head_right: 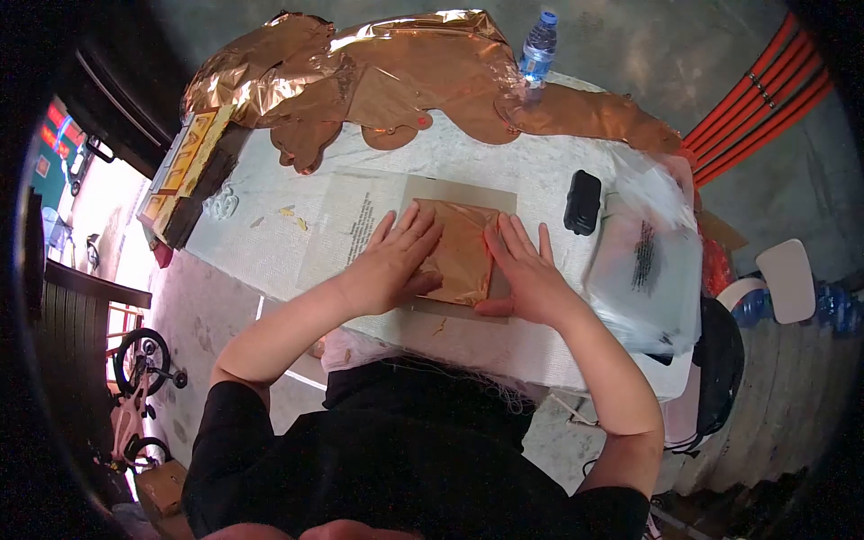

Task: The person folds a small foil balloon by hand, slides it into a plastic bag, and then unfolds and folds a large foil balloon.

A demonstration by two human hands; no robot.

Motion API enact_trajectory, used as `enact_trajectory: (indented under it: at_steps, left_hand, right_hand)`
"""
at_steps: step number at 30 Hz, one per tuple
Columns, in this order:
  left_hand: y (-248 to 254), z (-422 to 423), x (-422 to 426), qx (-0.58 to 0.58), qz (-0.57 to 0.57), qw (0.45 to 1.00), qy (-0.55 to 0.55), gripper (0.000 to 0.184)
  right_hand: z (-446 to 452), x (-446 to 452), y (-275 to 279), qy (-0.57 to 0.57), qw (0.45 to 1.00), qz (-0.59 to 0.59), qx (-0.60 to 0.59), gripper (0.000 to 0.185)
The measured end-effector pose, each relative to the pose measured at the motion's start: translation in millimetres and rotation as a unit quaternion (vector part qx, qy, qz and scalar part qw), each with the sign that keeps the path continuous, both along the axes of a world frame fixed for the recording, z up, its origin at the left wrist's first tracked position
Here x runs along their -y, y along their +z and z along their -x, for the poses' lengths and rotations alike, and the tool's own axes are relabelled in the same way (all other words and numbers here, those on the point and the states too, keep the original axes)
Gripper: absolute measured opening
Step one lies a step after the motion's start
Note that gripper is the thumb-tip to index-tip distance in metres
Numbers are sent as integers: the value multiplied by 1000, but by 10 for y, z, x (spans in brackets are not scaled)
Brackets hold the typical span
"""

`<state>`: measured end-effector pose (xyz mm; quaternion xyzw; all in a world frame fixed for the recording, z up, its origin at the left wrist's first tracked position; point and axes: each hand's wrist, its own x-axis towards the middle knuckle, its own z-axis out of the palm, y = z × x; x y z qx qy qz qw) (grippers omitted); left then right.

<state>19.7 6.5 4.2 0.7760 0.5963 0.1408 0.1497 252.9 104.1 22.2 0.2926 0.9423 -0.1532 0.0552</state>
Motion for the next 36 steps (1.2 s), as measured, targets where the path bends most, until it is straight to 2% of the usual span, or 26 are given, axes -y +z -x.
enact_trajectory:
  at_steps: [17,22,24,30,33,35,36]
  left_hand:
    - [-57,-24,-20,9,-54,998,-28,71]
    - [12,-53,-40,3,-34,999,-29,73]
    - [25,-35,-56,2,-28,999,-33,75]
    - [59,81,-39,79,-43,995,-54,77]
    - [57,122,-33,118,-34,991,-46,71]
    - [58,183,-9,116,-125,984,45,63]
    - [47,216,31,115,-123,985,43,63]
  right_hand:
    - [226,31,-122,22,1000,-22,-1,113]
    - [369,60,-169,18,999,-25,11,113]
    - [436,71,-180,31,999,-14,-27,110]
    - [626,134,-239,32,999,-18,-31,110]
    - [615,150,-230,23,998,-12,-58,109]
    - [583,143,-274,21,997,-9,-78,108]
    - [573,125,-323,21,995,-12,-99,105]
